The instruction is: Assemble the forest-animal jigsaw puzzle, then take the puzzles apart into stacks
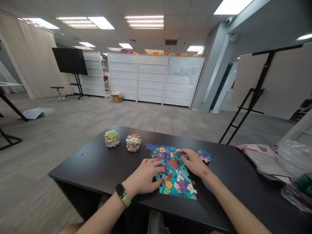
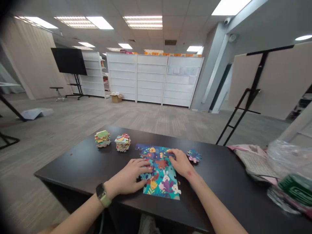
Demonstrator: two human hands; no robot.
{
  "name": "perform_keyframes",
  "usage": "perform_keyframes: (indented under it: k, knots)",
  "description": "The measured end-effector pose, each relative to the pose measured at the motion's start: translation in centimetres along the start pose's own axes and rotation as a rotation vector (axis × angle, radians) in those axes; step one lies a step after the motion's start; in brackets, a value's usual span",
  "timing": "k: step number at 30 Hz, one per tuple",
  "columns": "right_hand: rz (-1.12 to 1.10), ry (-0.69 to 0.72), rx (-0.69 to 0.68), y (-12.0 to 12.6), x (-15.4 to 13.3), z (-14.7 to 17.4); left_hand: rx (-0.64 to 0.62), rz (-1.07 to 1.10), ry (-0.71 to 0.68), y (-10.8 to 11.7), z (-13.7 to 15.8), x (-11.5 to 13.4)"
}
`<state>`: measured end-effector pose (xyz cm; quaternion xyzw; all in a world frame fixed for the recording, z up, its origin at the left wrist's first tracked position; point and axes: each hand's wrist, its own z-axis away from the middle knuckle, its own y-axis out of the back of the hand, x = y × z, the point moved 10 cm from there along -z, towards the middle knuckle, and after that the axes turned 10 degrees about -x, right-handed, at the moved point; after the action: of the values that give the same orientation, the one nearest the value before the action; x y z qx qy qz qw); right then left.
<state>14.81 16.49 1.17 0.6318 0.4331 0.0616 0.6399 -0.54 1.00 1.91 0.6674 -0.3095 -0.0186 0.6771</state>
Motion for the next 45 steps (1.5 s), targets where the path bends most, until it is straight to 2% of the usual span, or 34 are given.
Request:
perform_keyframes:
  k: [3, 5, 10, 12, 17, 20, 29, 33, 37, 39, 45]
  knots:
    - [0.000, 0.004, -0.007, -0.2, -0.3, 0.0, 0.030, -0.057, 0.072, 0.8, 0.2, -0.7]
    - [0.001, 0.003, -0.004, -0.1, -0.5, 0.1, 0.051, -0.062, 0.074, 0.6, -0.1, 0.5]
    - [0.004, 0.007, -0.011, -0.1, -0.7, 0.1, -0.006, -0.019, -0.026, -3.2, -1.1, 7.1]
    - [0.008, 0.003, -0.013, -0.1, -0.7, 0.1, -0.017, -0.023, -0.033, -4.7, -1.2, 8.8]
    - [0.013, -0.006, 0.005, 0.1, -0.7, 0.1, -0.012, -0.119, -0.028, -7.9, -1.2, 9.8]
    - [0.001, -0.004, 0.026, 0.3, -0.6, 0.1, 0.006, -0.168, -0.015, -8.9, -1.1, 9.6]
    - [-0.029, -0.004, 0.094, 1.0, -0.4, 0.1, -0.027, -0.094, 0.037, -5.4, -0.4, 7.7]
    - [-0.025, 0.008, 0.106, 1.0, -0.5, 0.1, -0.063, -0.169, 0.040, -6.6, -0.4, 7.5]
    - [-0.019, 0.001, 0.116, 1.1, -0.3, 0.2, -0.106, -0.219, -0.007, -8.8, -0.5, 8.6]
    - [-0.019, 0.002, 0.121, 1.2, -0.3, 0.3, -0.135, -0.218, -0.046, -8.9, -0.3, 9.1]
    - [-0.035, 0.004, 0.137, 1.5, -0.6, 0.3, -0.138, -0.121, -0.102, -5.2, -0.6, 8.4]
